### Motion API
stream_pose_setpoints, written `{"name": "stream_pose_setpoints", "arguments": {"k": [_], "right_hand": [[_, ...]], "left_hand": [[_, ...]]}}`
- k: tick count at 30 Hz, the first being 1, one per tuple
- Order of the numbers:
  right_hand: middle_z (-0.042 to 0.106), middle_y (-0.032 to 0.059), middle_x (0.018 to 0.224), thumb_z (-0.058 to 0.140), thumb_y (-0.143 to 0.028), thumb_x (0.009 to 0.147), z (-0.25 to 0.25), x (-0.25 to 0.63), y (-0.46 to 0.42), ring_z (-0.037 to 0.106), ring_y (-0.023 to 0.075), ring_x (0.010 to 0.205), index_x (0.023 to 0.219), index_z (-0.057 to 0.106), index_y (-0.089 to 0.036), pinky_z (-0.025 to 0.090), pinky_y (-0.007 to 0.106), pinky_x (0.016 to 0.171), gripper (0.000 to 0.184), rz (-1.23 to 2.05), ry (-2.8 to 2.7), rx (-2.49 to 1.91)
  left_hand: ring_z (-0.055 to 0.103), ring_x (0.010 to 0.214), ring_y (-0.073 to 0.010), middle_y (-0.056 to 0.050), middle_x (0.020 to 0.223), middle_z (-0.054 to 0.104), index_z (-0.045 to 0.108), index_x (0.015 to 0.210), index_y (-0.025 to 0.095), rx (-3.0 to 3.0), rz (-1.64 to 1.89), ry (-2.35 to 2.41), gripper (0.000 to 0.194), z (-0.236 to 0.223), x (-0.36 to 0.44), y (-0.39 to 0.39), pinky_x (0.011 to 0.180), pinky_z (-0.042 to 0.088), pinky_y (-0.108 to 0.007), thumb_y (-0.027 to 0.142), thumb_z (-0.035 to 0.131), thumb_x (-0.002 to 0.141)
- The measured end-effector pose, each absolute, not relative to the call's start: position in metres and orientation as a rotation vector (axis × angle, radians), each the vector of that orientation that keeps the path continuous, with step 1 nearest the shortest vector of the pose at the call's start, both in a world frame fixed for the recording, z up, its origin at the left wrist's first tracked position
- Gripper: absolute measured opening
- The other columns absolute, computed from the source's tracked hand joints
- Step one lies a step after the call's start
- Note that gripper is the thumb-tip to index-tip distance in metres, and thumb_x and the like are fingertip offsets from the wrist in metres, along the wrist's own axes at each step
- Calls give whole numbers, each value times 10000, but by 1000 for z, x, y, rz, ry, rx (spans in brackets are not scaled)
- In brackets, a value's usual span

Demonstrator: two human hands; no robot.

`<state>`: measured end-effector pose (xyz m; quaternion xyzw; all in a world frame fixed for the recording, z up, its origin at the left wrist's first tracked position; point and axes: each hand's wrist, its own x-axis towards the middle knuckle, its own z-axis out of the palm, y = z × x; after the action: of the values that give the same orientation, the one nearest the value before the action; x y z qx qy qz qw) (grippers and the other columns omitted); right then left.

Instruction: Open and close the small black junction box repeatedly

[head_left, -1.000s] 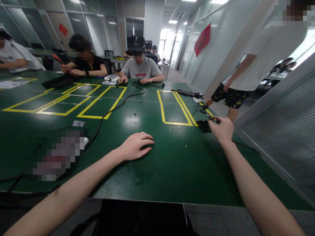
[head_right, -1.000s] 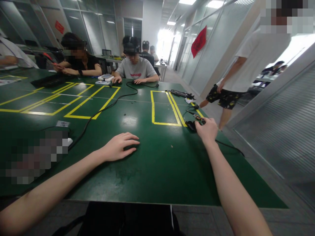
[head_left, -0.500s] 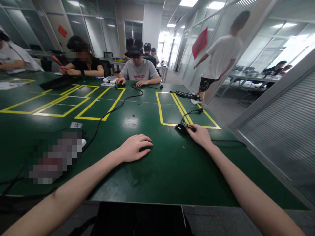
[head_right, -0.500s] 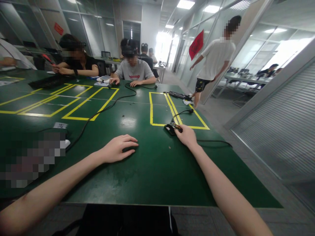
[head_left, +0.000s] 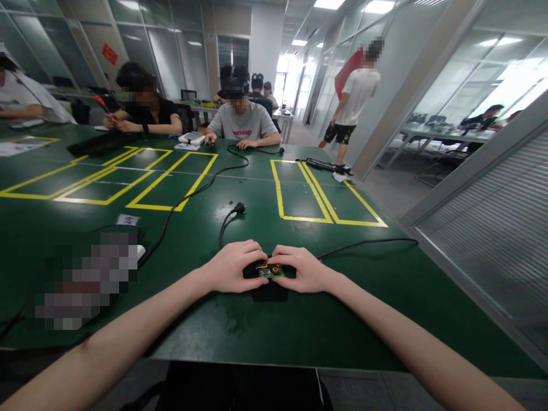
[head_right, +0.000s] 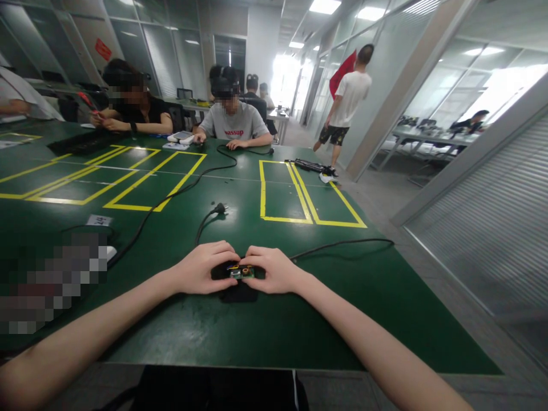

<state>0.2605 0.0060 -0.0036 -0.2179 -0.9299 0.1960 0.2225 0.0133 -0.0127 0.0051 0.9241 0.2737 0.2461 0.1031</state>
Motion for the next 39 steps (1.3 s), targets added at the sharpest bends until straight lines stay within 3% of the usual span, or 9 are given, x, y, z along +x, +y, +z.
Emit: {"name": "stream_pose_setpoints", "arguments": {"k": [8,15,19,28,39], "right_hand": [[668,121,1121,734,-360,842,-3,262,10,628,266,1024,1238,679,-187,556,425,905,436,376,-2562,-653],[616,182,1353,786,-429,799,-12,264,13,587,338,1214,1418,566,-179,499,545,1044,703,295,-2543,-778],[605,183,1383,787,-429,808,-13,265,17,565,346,1258,1361,595,-183,471,562,1073,634,293,-2544,-806],[669,115,1195,682,-290,905,-14,265,21,618,272,1097,1118,665,-220,520,480,981,226,387,-2459,-737],[647,117,1153,694,-339,903,-18,248,28,601,273,1051,1091,687,-211,548,443,905,228,249,-2428,-914]], "left_hand": [[666,809,-176,-55,955,680,685,1042,182,2673,712,905,243,3,9,-9,698,497,-268,400,620,958],[681,847,-183,-70,984,681,710,1105,174,2639,832,936,249,0,5,-5,742,520,-275,359,608,973],[685,871,-186,-58,982,688,728,1063,194,2641,790,946,213,-2,4,-5,758,518,-273,349,625,960],[663,810,-157,-26,983,700,735,1032,220,2531,770,1196,201,-5,-1,4,700,490,-250,389,654,960],[668,806,-169,-25,903,689,744,1122,223,2552,767,1243,244,-11,-5,15,688,470,-242,384,609,998]]}}
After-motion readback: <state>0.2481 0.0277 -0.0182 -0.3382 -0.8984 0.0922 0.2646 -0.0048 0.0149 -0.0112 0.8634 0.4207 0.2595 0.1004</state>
